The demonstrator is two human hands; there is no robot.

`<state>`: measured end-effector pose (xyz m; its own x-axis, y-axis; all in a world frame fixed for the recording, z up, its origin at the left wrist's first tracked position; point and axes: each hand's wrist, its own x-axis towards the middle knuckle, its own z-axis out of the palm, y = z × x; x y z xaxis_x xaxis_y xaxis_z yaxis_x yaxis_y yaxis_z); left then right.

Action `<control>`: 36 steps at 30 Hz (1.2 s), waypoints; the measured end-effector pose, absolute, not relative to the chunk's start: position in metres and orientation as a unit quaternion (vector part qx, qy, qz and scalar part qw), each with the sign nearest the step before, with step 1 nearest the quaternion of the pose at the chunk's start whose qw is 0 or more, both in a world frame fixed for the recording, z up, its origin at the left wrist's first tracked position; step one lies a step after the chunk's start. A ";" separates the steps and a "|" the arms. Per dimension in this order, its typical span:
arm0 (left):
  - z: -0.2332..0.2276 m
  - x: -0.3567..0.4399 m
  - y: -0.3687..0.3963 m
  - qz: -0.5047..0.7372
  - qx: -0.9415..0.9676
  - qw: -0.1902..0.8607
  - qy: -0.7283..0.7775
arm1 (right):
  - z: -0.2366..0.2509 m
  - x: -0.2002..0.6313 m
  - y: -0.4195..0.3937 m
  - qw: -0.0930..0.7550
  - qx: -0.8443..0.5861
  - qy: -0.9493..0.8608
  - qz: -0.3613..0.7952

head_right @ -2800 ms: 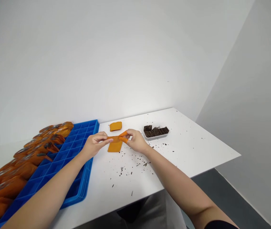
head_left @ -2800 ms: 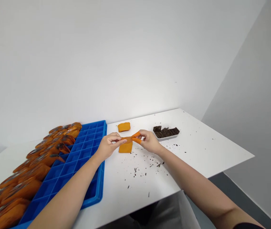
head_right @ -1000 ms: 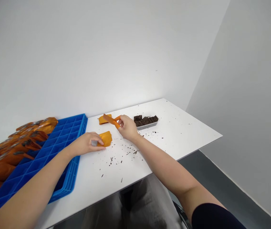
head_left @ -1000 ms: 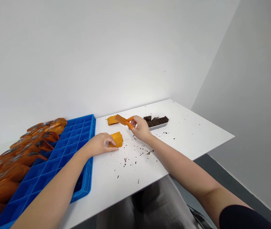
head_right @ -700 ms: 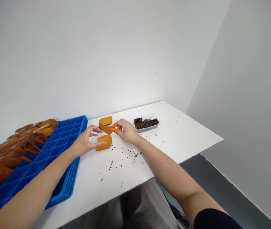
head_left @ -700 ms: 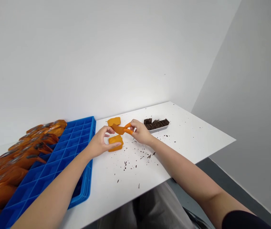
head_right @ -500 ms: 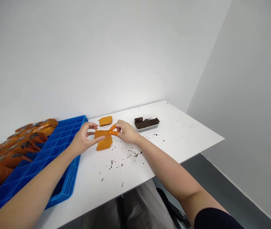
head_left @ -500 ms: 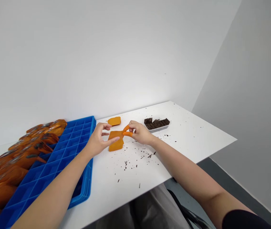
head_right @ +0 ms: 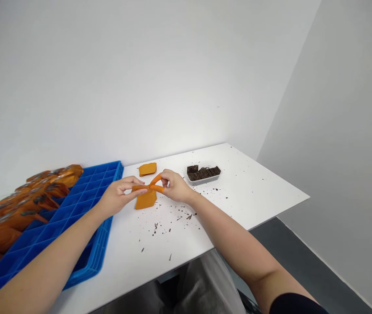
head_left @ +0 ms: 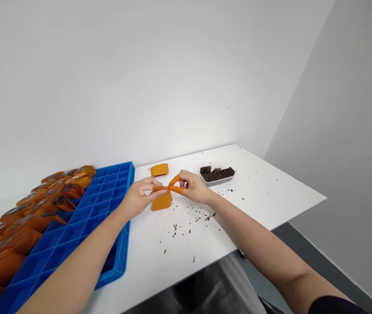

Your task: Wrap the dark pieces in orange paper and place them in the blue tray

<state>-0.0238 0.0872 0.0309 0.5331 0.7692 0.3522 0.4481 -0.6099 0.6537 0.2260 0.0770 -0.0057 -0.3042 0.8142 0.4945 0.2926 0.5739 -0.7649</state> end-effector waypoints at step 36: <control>0.027 -0.029 0.096 0.414 0.740 0.084 0.523 | 0.072 0.371 0.187 -0.163 -0.783 -0.560 0.218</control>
